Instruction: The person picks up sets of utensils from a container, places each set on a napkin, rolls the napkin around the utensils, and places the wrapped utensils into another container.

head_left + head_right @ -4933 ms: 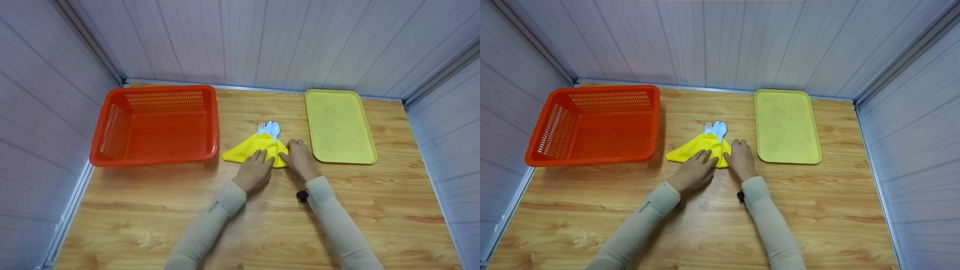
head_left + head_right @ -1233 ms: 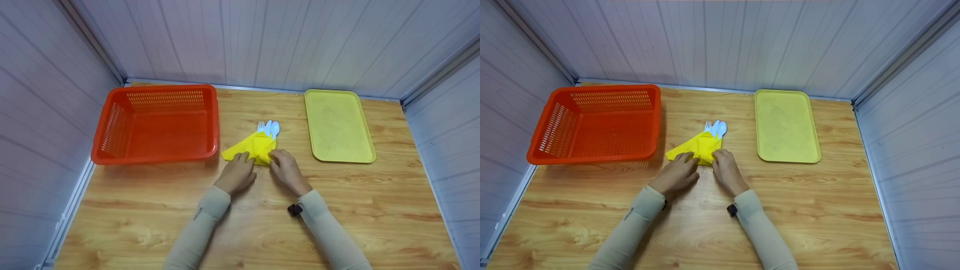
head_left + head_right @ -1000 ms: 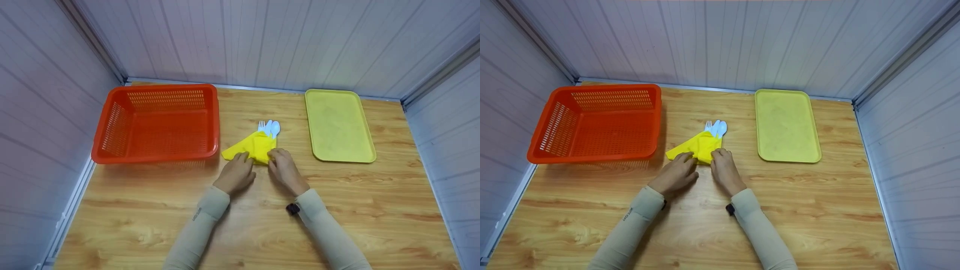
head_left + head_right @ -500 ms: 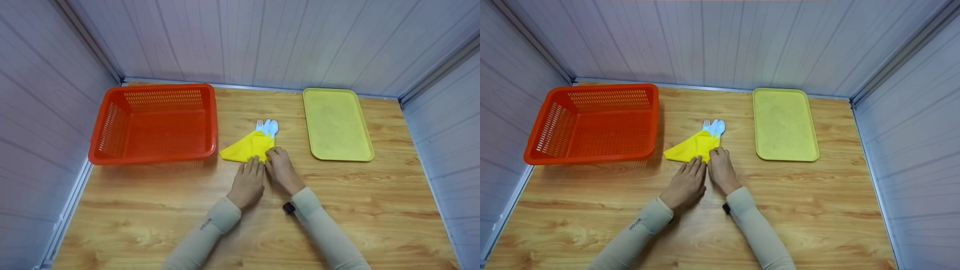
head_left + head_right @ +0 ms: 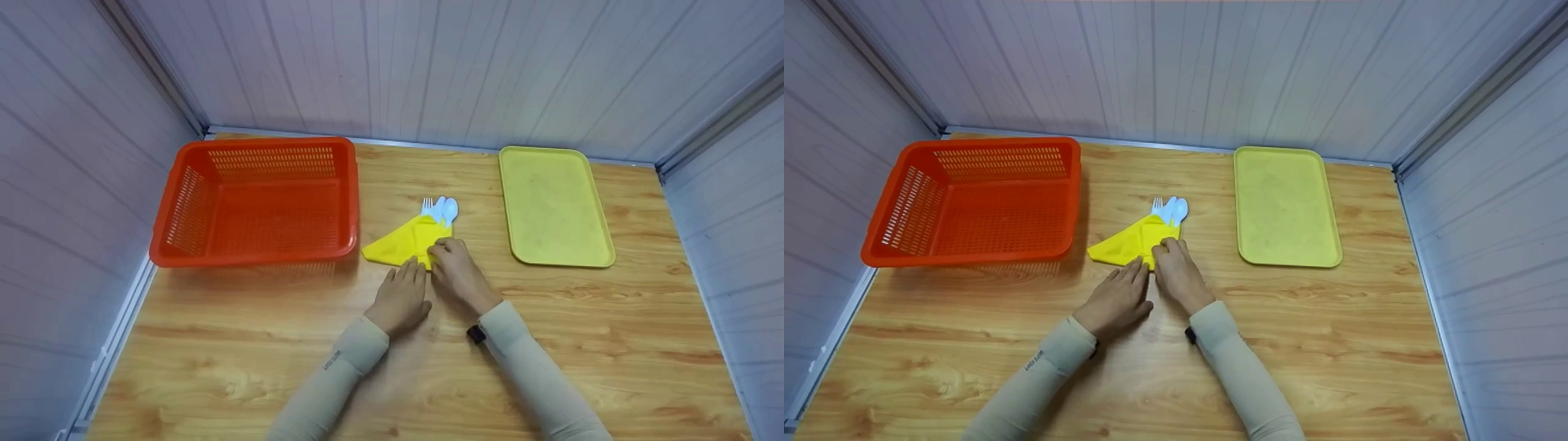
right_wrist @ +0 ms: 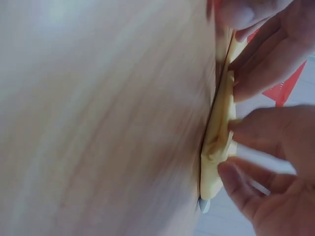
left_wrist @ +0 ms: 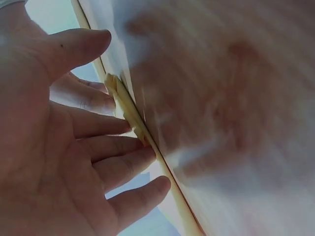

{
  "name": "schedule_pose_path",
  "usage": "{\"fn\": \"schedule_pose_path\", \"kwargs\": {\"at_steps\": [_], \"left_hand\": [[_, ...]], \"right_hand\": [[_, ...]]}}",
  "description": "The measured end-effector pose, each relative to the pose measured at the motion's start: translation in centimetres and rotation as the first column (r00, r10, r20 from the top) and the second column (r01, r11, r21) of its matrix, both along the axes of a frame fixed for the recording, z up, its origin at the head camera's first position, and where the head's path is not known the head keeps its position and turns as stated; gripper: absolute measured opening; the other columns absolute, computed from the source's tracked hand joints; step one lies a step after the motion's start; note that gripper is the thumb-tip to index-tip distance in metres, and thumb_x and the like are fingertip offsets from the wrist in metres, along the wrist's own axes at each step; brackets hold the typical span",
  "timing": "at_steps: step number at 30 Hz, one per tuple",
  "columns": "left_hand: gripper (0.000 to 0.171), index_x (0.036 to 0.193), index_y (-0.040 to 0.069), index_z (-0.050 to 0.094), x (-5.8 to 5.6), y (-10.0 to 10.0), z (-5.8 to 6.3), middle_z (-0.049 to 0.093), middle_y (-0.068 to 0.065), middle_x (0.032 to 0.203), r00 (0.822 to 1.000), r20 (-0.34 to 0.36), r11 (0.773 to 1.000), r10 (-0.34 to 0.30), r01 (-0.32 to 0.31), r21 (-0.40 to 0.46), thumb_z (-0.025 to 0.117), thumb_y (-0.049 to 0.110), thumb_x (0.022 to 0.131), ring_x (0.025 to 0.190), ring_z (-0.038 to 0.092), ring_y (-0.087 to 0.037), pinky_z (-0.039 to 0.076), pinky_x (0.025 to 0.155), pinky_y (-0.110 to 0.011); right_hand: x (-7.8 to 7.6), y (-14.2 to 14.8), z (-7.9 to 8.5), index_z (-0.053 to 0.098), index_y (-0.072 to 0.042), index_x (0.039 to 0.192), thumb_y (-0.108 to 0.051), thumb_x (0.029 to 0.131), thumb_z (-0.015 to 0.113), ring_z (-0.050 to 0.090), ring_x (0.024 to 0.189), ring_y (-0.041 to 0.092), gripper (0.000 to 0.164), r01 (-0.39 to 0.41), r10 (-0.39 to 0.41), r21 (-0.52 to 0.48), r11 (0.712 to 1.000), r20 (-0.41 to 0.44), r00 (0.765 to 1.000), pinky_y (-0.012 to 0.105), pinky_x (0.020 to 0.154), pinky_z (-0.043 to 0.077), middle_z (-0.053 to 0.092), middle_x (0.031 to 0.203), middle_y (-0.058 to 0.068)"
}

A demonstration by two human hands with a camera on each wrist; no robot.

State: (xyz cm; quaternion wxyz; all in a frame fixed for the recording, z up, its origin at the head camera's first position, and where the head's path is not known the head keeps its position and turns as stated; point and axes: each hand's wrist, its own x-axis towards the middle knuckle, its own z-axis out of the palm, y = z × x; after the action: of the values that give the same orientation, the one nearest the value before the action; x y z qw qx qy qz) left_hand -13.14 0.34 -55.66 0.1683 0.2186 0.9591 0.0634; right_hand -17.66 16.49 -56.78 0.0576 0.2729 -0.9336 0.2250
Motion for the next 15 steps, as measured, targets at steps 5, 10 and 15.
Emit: {"fn": "schedule_pose_path", "kwargs": {"at_steps": [5,10,15], "left_hand": [[0.067,0.154,0.000,0.033,-0.5,-0.3,0.2,0.032,-0.015,0.159,1.000,0.000,0.998,-0.002,0.002,0.060,0.052,0.037,0.102,0.147,0.028,-0.027,0.028,0.115,-0.050],[0.060,0.153,0.000,0.036,-1.1,-0.6,0.1,0.039,-0.013,0.156,1.000,-0.012,0.995,0.004,-0.003,0.100,0.048,0.033,0.103,0.143,0.036,-0.027,0.031,0.114,-0.049],[0.055,0.145,-0.002,0.048,-1.7,-1.1,0.2,0.047,-0.018,0.149,0.997,-0.059,0.994,0.054,-0.048,0.097,0.052,0.033,0.102,0.138,0.041,-0.033,0.035,0.112,-0.049]], "right_hand": [[-0.6,0.3,-0.2,0.069,-0.003,0.123,0.000,0.093,0.066,0.051,0.113,0.038,0.030,-0.115,0.115,0.038,0.993,0.009,0.993,0.046,0.096,0.048,0.058,0.125,0.022],[-1.1,0.4,-0.2,0.069,-0.007,0.128,-0.003,0.096,0.064,0.050,0.113,0.035,0.032,-0.126,0.123,0.086,0.988,0.043,0.991,0.043,0.094,0.049,0.056,0.126,0.020],[-1.3,0.2,-0.1,0.067,-0.008,0.131,-0.007,0.099,0.061,0.050,0.114,0.033,0.032,-0.126,0.115,0.127,0.984,0.088,0.989,0.041,0.095,0.048,0.055,0.128,0.018]]}}
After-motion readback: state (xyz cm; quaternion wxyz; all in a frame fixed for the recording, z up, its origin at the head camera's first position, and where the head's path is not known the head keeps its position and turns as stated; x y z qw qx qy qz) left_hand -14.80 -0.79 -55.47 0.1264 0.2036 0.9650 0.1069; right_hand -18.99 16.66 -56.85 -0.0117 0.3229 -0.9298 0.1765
